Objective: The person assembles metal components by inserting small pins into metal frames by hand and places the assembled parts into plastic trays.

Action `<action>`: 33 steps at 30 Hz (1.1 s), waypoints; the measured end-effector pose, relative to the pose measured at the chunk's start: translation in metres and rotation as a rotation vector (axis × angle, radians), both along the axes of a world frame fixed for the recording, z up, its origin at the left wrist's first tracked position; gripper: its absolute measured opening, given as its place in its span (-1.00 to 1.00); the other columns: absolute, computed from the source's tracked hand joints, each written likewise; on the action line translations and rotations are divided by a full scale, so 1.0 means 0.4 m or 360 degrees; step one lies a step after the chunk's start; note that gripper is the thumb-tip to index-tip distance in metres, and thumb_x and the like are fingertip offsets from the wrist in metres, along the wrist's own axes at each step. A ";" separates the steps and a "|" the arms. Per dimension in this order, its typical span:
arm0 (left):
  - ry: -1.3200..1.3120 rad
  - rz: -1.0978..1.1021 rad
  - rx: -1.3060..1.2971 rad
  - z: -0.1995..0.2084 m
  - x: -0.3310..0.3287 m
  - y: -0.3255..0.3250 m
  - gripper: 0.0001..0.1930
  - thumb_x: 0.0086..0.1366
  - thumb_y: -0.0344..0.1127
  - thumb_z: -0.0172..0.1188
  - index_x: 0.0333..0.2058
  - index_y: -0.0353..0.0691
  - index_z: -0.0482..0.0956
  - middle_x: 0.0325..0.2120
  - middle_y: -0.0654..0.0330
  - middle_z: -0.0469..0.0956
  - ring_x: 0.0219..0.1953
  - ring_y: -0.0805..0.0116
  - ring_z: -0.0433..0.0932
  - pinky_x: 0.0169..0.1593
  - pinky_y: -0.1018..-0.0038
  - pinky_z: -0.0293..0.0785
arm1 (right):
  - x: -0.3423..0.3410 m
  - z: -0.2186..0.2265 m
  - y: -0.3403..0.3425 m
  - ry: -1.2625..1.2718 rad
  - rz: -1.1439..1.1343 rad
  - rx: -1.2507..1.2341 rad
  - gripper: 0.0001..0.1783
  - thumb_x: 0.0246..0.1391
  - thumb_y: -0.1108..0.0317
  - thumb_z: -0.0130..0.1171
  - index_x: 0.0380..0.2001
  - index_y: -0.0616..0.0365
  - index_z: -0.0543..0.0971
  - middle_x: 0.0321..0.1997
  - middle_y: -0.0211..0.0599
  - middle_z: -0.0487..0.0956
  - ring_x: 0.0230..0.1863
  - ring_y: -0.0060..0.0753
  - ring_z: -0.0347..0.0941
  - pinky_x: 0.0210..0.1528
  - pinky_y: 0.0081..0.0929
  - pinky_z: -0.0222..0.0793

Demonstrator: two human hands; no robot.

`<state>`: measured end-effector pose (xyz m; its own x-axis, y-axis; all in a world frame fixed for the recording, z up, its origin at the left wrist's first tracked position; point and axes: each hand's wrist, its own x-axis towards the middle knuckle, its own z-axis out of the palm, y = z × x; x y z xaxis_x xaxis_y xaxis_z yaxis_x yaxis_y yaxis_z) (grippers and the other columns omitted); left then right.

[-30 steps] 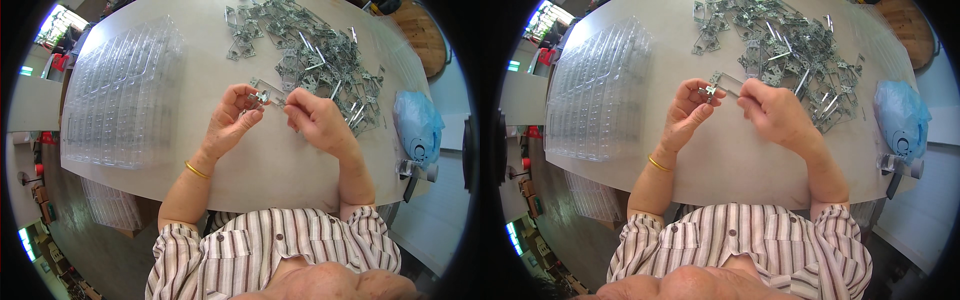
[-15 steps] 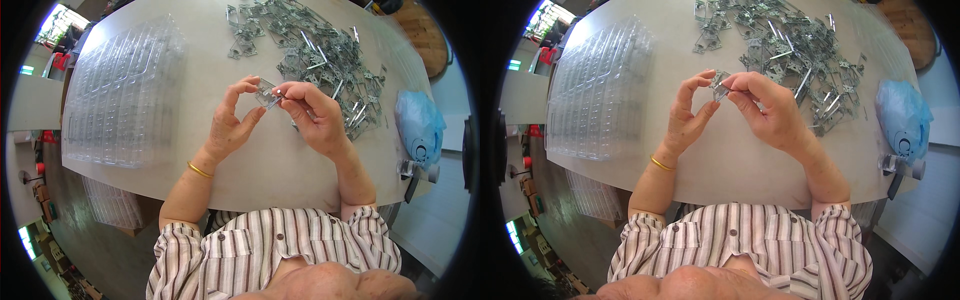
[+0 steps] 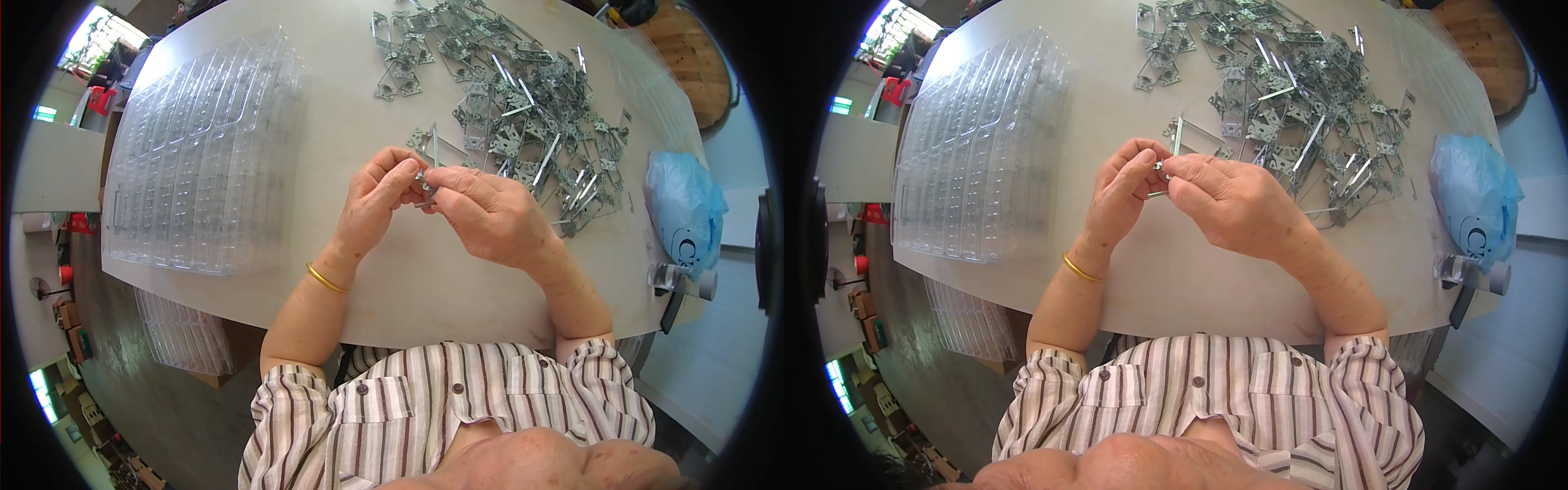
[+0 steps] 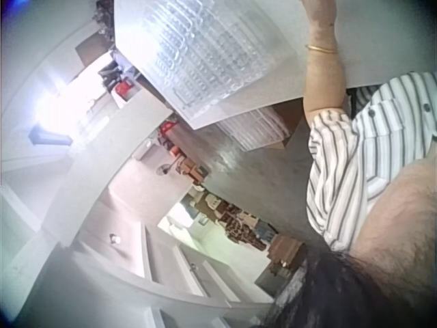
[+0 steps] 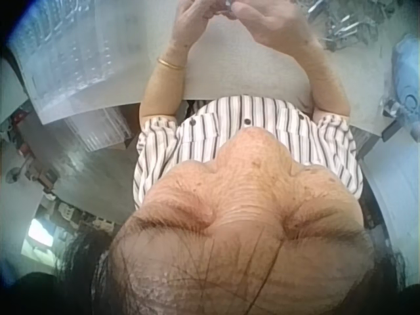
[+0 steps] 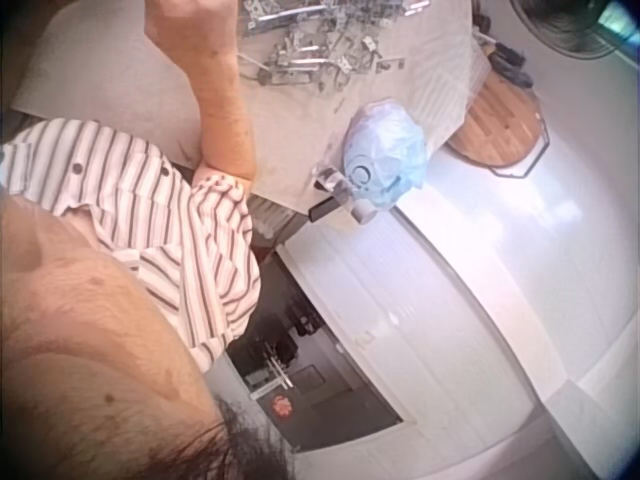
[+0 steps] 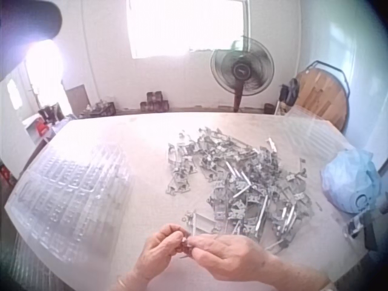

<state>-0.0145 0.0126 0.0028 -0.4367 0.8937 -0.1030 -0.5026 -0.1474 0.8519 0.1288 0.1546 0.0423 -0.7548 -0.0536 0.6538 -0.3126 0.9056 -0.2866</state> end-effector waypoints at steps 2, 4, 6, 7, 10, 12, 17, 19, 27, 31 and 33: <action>-0.0037 -0.0016 0.0026 -0.008 -0.001 0.000 -0.82 0.46 -0.30 0.11 -0.11 -0.30 0.50 -0.32 0.24 0.58 -0.31 0.48 0.59 -0.17 0.51 0.58 | -0.002 -0.001 -0.004 0.0011 0.0018 0.0041 -0.89 0.01 0.56 0.23 -0.36 0.23 0.53 -0.12 -0.18 0.66 -0.16 -0.20 0.67 -0.21 -0.37 0.66; 0.0067 -0.0031 -0.0007 -0.016 -0.006 -0.001 -0.81 0.48 -0.28 0.10 -0.13 -0.30 0.50 -0.30 0.24 0.59 -0.28 0.48 0.60 -0.19 0.52 0.58 | -0.002 -0.001 -0.007 -0.0024 0.0062 0.0027 -0.91 0.02 0.58 0.20 -0.37 0.24 0.52 -0.12 -0.19 0.65 -0.20 -0.21 0.66 -0.23 -0.36 0.66; 0.0038 -0.0063 -0.0004 -0.025 -0.008 0.004 -0.82 0.48 -0.30 0.09 -0.13 -0.30 0.50 -0.30 0.24 0.59 -0.28 0.46 0.60 -0.21 0.50 0.58 | 0.001 0.001 -0.008 -0.0047 0.0065 -0.0014 -0.89 0.01 0.57 0.22 -0.36 0.23 0.52 -0.12 -0.20 0.65 -0.24 -0.21 0.66 -0.25 -0.37 0.65; 0.0010 -0.0089 -0.0006 -0.026 -0.011 0.004 -0.83 0.48 -0.31 0.08 -0.13 -0.29 0.50 -0.30 0.23 0.59 -0.29 0.45 0.61 -0.22 0.49 0.58 | 0.001 0.003 -0.010 -0.0068 0.0075 -0.0058 -0.87 0.00 0.56 0.24 -0.34 0.22 0.53 -0.12 -0.21 0.65 -0.28 -0.21 0.66 -0.28 -0.39 0.64; -0.0241 -0.0186 0.0148 -0.024 -0.019 -0.003 -0.85 0.49 -0.33 0.02 -0.16 -0.28 0.50 -0.26 0.09 0.63 -0.32 0.37 0.61 -0.26 0.46 0.58 | 0.007 0.012 -0.006 -0.0042 -0.0058 -0.0267 -0.85 0.01 0.54 0.28 -0.32 0.20 0.54 -0.21 -0.22 0.65 -0.39 -0.20 0.63 -0.39 -0.41 0.58; -0.0327 -0.0204 0.0199 -0.016 -0.019 -0.001 -0.83 0.47 -0.34 -0.01 -0.15 -0.30 0.49 -0.21 -0.04 0.62 -0.37 0.34 0.60 -0.30 0.48 0.56 | 0.015 0.027 0.007 -0.0038 -0.0214 -0.0343 -0.85 0.04 0.53 0.28 -0.31 0.18 0.54 -0.26 -0.23 0.64 -0.43 -0.19 0.61 -0.43 -0.40 0.54; -0.0386 -0.0265 0.0271 -0.034 -0.032 -0.003 -0.81 0.40 -0.34 -0.06 -0.17 -0.32 0.48 -0.14 -0.31 0.59 -0.53 0.30 0.55 -0.46 0.52 0.49 | 0.015 0.032 0.025 -0.0102 -0.0561 -0.0519 -0.89 0.12 0.51 0.25 -0.28 0.15 0.55 -0.40 -0.23 0.61 -0.50 -0.18 0.56 -0.49 -0.37 0.44; -0.0391 -0.0337 0.0320 -0.039 -0.032 -0.003 -0.83 0.39 -0.33 -0.04 -0.22 -0.30 0.47 -0.15 -0.28 0.59 -0.60 0.34 0.49 -0.53 0.55 0.43 | 0.014 0.033 0.025 -0.0108 -0.0578 -0.0521 -0.90 0.12 0.51 0.25 -0.29 0.15 0.55 -0.41 -0.24 0.61 -0.51 -0.18 0.56 -0.49 -0.37 0.44; -0.0296 -0.0333 0.0258 -0.032 -0.031 -0.004 -0.82 0.40 -0.32 -0.04 -0.29 -0.30 0.48 -0.20 -0.23 0.60 -0.64 0.48 0.34 -0.53 0.60 0.31 | 0.021 0.033 0.034 -0.0173 -0.0610 -0.0526 -0.93 0.17 0.54 0.23 -0.26 0.24 0.57 -0.44 -0.27 0.57 -0.56 -0.54 0.45 -0.50 -0.55 0.36; -0.0262 -0.0324 0.0236 -0.032 -0.031 -0.004 -0.83 0.41 -0.34 -0.03 -0.30 -0.30 0.49 -0.22 -0.20 0.61 -0.63 0.51 0.32 -0.53 0.61 0.29 | 0.022 0.046 0.027 -0.0218 -0.0631 -0.0599 -0.94 0.16 0.52 0.22 -0.30 0.18 0.56 -0.46 -0.29 0.57 -0.57 -0.40 0.47 -0.50 -0.47 0.38; -0.0242 -0.0323 0.0220 -0.028 -0.029 -0.004 -0.82 0.41 -0.34 -0.03 -0.31 -0.30 0.49 -0.22 -0.20 0.61 -0.63 0.51 0.32 -0.53 0.61 0.28 | 0.022 0.047 0.027 -0.0213 -0.0646 -0.0622 -0.95 0.14 0.49 0.21 -0.32 0.12 0.54 -0.45 -0.27 0.58 -0.56 -0.23 0.52 -0.50 -0.38 0.43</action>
<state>-0.0260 0.0110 -0.0083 -0.2365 0.9713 -0.0248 -0.6540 -0.1402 0.7434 0.1378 0.1652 0.0612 -0.7417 0.4839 0.4644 0.0997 0.7643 -0.6371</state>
